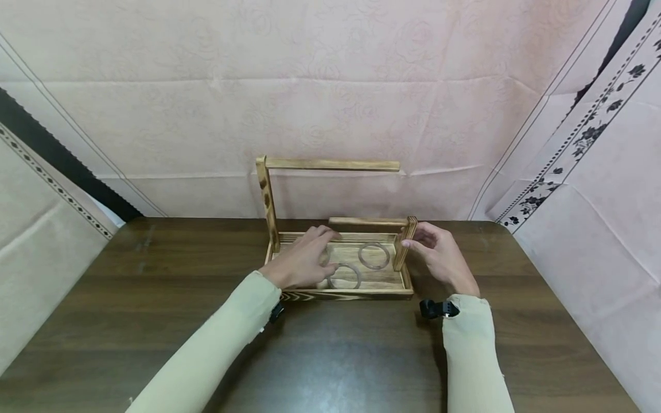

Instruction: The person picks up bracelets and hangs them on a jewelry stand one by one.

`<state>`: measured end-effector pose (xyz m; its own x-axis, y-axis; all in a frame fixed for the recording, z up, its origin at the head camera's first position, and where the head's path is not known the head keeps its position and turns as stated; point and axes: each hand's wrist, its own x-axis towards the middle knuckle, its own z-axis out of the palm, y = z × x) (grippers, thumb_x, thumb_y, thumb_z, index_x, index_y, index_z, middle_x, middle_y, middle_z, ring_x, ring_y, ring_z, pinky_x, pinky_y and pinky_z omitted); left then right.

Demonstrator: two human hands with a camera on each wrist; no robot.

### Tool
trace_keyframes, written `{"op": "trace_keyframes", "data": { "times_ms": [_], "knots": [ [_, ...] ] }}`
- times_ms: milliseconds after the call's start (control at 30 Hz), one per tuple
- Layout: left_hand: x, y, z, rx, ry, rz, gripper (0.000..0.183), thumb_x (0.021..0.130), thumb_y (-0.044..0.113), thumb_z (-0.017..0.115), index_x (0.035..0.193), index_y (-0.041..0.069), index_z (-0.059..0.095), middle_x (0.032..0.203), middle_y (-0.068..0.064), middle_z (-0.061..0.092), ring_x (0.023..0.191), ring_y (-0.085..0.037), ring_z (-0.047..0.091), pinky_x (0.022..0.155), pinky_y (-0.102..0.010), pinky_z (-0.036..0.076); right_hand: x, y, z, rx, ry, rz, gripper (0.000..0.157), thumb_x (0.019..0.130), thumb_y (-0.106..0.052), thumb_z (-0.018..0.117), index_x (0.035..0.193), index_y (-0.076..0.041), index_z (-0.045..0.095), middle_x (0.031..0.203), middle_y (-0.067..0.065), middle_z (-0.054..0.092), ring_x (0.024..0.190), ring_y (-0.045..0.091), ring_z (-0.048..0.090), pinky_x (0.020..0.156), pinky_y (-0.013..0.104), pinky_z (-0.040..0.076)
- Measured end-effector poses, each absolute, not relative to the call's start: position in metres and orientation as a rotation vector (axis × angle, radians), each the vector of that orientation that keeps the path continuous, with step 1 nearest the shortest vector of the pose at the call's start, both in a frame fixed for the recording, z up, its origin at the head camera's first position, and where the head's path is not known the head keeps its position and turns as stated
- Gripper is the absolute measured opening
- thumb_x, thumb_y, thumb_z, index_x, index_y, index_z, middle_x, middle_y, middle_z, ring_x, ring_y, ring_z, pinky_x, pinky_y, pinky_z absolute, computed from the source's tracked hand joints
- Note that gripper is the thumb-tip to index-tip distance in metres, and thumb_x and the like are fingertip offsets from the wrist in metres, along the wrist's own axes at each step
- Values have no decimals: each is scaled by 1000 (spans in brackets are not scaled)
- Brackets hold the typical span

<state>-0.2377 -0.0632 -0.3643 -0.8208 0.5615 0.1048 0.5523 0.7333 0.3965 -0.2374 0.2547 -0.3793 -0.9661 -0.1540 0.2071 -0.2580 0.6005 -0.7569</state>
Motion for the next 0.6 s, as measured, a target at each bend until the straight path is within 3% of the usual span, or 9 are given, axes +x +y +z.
{"op": "trace_keyframes", "data": {
  "times_ms": [533,600],
  "knots": [
    [-245,-41,-361,968,2880,531,62,94,37,71,149,18,49,156,-6,46,142,-26,41,118,-47,40,-237,254,-381,331,-2684,1325,27,99,-27,68,117,-8,65,108,12,71,113,31,68,103,49,51],
    [-246,-38,-360,969,2872,514,61,94,36,71,148,18,49,156,-5,47,147,-26,38,124,-46,32,-237,254,-381,325,-2689,1321,27,99,-28,68,117,-8,65,109,12,71,114,30,68,102,47,51]
  ]
}}
